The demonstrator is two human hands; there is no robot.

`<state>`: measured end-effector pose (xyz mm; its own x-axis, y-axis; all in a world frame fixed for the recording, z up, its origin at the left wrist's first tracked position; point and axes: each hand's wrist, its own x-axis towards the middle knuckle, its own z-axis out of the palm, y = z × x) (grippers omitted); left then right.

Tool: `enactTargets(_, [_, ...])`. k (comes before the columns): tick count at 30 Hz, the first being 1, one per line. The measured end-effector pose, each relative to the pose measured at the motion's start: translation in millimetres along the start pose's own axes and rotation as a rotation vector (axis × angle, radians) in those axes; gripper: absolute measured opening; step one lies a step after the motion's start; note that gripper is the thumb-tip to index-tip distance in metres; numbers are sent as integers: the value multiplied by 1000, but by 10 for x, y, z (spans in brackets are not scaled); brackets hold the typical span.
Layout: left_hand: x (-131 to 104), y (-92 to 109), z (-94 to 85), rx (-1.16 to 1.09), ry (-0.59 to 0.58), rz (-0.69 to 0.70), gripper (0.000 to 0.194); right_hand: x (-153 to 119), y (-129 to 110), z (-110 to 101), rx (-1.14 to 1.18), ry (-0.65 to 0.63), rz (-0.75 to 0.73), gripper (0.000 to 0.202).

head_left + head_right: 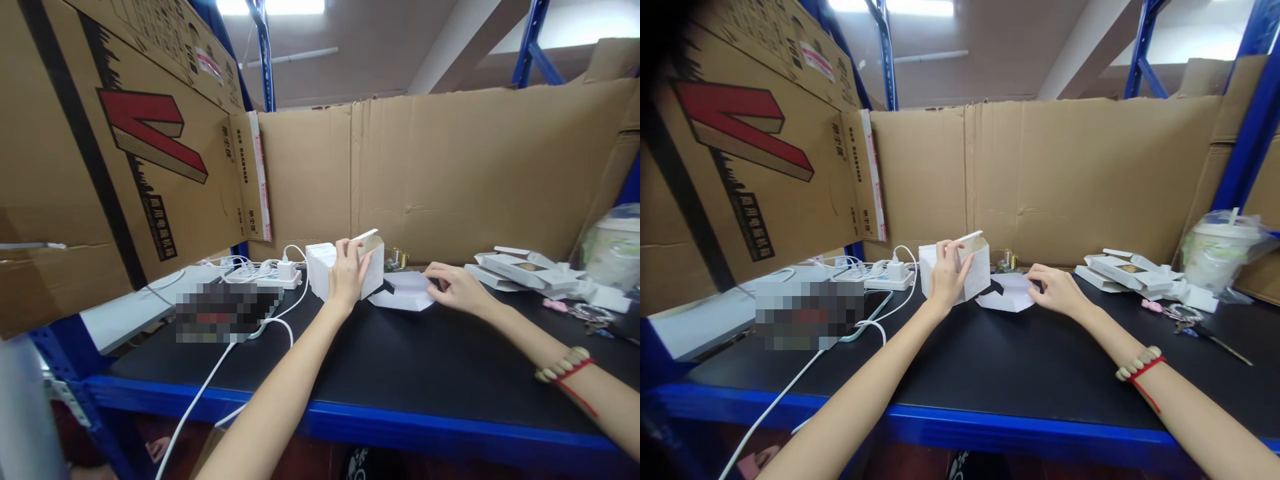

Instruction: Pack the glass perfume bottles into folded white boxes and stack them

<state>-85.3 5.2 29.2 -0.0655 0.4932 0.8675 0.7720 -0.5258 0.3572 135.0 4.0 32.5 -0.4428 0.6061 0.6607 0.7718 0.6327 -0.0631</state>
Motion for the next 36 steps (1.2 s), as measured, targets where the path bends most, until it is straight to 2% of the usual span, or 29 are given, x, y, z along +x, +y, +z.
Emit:
enactTargets(3, [-23, 64, -9, 106, -127, 17, 16, -3, 29, -3, 59, -27, 18, 36])
enactTargets(5, [-30, 101, -14, 162, -173, 6, 14, 0, -21, 27, 80, -28, 98, 46])
enactTargets(9, [-32, 149, -19, 224, -257, -24, 20, 13, -259, 185, 49, -75, 306, 37])
enactTargets(14, [-60, 183, -3, 267, -396, -35, 29, 28, -474, 373, 60, -339, 459, 78])
enactTargets(18, [-76, 200, 14, 270, -462, 1, 31, 45, -491, 322, -69, -458, 535, 81])
enactTargets(21, [-62, 211, 6, 260, -460, 34, 29, 41, -444, 261, -96, -487, 474, 73])
enactTargets(24, [-52, 218, -5, 238, -454, 76, 33, 27, -392, 251, -67, -492, 402, 56])
enactTargets(27, [-72, 207, 21, 252, -402, 100, 36, 24, -370, 260, -70, -481, 433, 45])
enactTargets(30, [-108, 174, 82, 342, -278, 120, 34, 26, -362, 262, -85, -460, 439, 42])
enactTargets(33, [-123, 155, 123, 447, -178, 201, 38, 27, -352, 269, -98, -451, 439, 43])
enactTargets(36, [-127, 189, 121, 478, -178, 349, 36, 34, -360, 281, -107, -461, 460, 45])
